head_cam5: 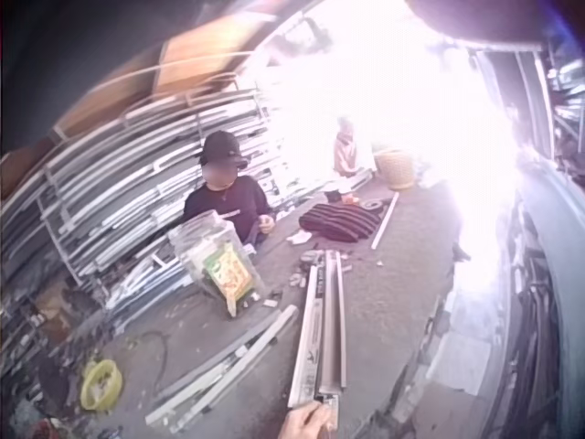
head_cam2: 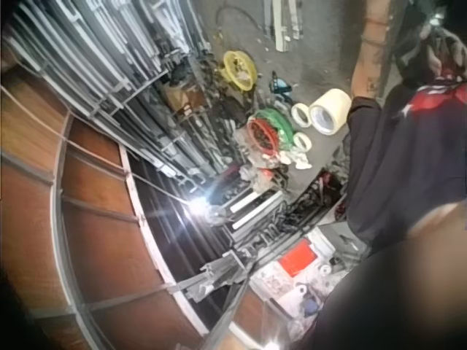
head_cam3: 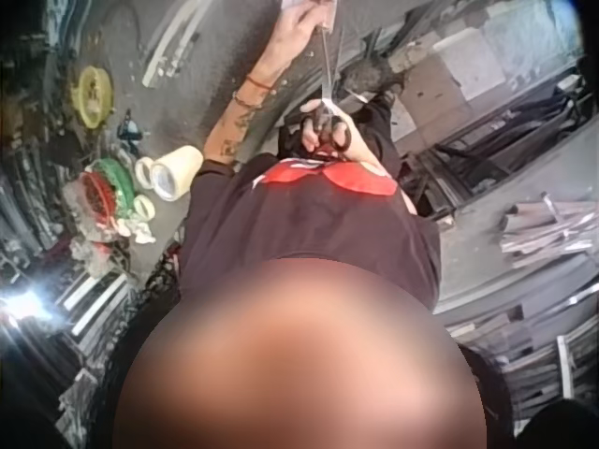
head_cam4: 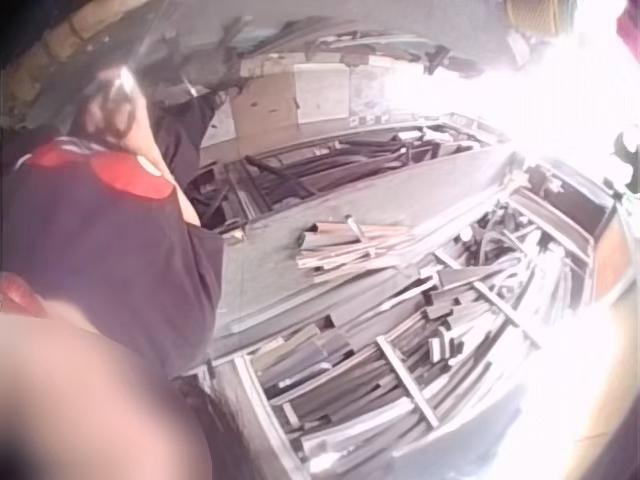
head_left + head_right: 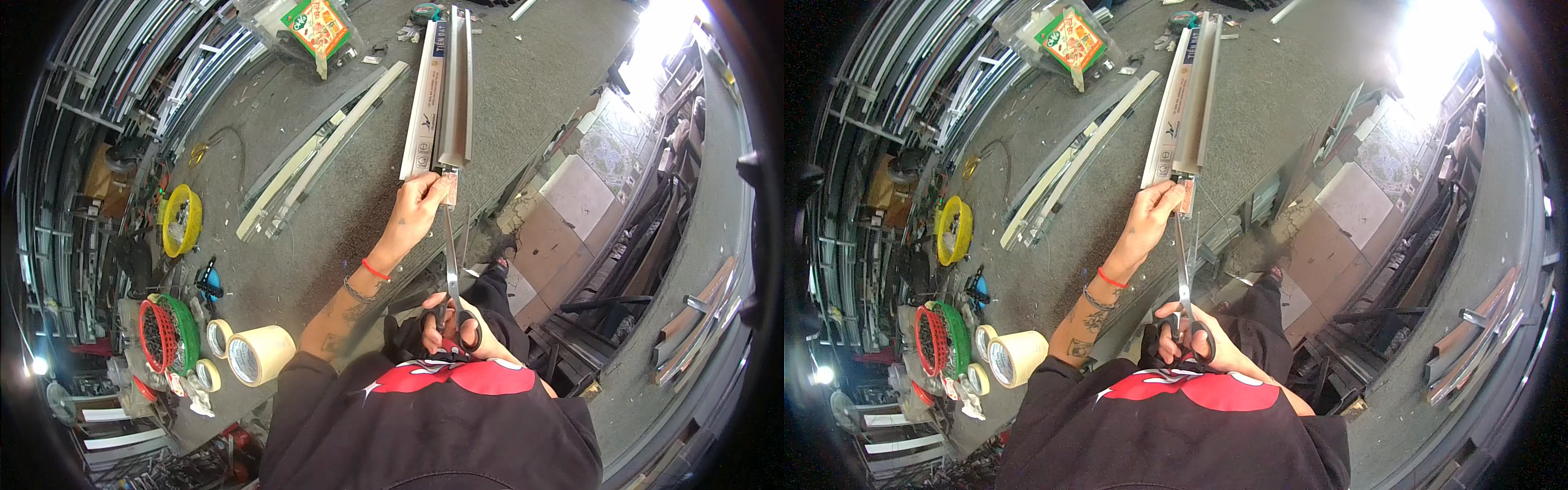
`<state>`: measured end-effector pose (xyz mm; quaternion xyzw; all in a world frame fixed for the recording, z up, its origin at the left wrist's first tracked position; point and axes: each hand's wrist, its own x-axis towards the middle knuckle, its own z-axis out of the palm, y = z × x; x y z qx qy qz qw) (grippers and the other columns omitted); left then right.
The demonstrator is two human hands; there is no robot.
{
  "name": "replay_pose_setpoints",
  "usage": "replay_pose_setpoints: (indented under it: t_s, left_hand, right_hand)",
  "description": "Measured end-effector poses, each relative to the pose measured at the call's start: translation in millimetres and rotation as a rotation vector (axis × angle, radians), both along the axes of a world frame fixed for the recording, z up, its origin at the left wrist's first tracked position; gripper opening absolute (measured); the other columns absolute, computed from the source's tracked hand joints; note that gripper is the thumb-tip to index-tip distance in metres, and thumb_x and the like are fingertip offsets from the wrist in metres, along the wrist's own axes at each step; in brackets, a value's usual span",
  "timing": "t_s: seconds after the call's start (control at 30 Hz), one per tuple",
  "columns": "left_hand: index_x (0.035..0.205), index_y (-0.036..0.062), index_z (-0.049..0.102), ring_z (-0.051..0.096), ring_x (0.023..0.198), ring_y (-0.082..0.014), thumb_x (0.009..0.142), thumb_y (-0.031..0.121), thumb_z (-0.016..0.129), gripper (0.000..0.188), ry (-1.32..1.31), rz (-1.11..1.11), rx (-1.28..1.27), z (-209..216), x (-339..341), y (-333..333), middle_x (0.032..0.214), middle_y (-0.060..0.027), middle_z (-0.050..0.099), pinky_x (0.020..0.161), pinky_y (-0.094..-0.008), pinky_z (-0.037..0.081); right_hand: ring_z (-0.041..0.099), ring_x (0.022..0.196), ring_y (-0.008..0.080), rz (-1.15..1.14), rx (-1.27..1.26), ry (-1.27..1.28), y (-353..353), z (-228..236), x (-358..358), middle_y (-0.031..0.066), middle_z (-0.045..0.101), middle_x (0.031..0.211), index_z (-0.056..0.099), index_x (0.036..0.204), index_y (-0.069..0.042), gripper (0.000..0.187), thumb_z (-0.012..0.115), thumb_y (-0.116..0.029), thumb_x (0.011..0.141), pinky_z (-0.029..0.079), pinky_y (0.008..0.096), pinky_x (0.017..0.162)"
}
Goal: The person uses scissors to trim a plastic strip from a long flexible cable. They then insert small black plastic clips into the cable's end and connect two cable segments together, aligning and snapping them into place.
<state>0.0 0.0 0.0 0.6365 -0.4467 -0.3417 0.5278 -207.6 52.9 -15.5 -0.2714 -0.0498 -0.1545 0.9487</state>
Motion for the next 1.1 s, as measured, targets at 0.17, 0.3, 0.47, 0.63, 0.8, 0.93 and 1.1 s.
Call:
replay_pose_setpoints:
  t_s: [0.17,0.3,0.47,0.63,0.8,0.93,1.1]
  left_hand:
    - [0.088,-0.001,0.062,0.046,0.07,-0.0054,0.094,0.019,0.05,0.024,0.253,0.049,-0.056,26,-16,2,0.076,0.0022,0.055,0.064,-0.0228,0.039]
    - [0.098,-0.0008,0.062,0.049,0.077,-0.0051,0.094,0.021,0.049,0.026,0.29,0.033,0.002,36,-17,5,0.085,0.0031,0.058,0.073,-0.0206,0.038]
    - [0.1,-0.0023,0.062,0.052,0.082,-0.0058,0.095,0.021,0.049,0.027,0.273,0.025,-0.024,38,-16,7,0.09,0.0004,0.06,0.076,-0.0209,0.04]
    - [0.098,-0.0011,0.062,0.051,0.083,-0.0051,0.095,0.021,0.048,0.026,0.243,0.009,-0.043,30,-12,7,0.089,0.0016,0.059,0.076,-0.0205,0.04]
    - [0.087,0.0028,0.059,0.043,0.075,-0.004,0.096,0.022,0.048,0.023,0.185,-0.076,-0.081,23,-5,5,0.079,0.0054,0.05,0.069,-0.0198,0.035]
    - [0.081,0.0054,0.056,0.04,0.072,-0.0043,0.095,0.021,0.048,0.022,0.2,-0.041,-0.074,23,-7,6,0.076,0.006,0.047,0.066,-0.0205,0.033]
    - [0.08,0.0078,0.055,0.039,0.069,-0.0052,0.095,0.02,0.047,0.021,0.238,-0.056,-0.091,24,-8,6,0.074,0.0063,0.046,0.065,-0.021,0.032]
  right_hand:
    - [0.048,0.069,0.0158,-0.053,-0.036,0.052,3,2,0,0.0052,0.048,0.073,0.035,0.128,-0.001,0.078,0.055,-0.06,0.081,0.04,0.0293,0.065]
    - [0.048,0.067,0.0155,-0.048,-0.05,0.059,3,2,-1,0.0052,0.047,0.073,0.036,0.127,-0.002,0.076,0.053,-0.06,0.082,0.04,0.0287,0.064]
    - [0.047,0.065,0.0153,-0.08,-0.037,0.018,2,2,7,0.0052,0.047,0.071,0.037,0.126,-0.003,0.074,0.05,-0.061,0.083,0.04,0.0292,0.063]
    - [0.044,0.062,0.0151,-0.115,0.086,-0.007,5,9,18,0.0033,0.043,0.07,0.038,0.123,-0.006,0.071,0.048,-0.063,0.082,0.036,0.0282,0.06]
    - [0.037,0.058,0.0103,-0.206,0.193,0.022,5,20,40,-0.001,0.038,0.068,0.038,0.121,-0.008,0.067,0.044,-0.063,0.083,0.032,0.0232,0.056]
    - [0.033,0.057,0.0074,-0.29,0.213,0.08,9,30,48,-0.0025,0.035,0.067,0.039,0.119,-0.008,0.063,0.044,-0.06,0.085,0.03,0.0198,0.053]
    - [0.033,0.057,0.0069,-0.322,0.234,0.131,12,37,49,-0.002,0.037,0.068,0.041,0.118,-0.004,0.06,0.047,-0.055,0.087,0.031,0.0194,0.053]
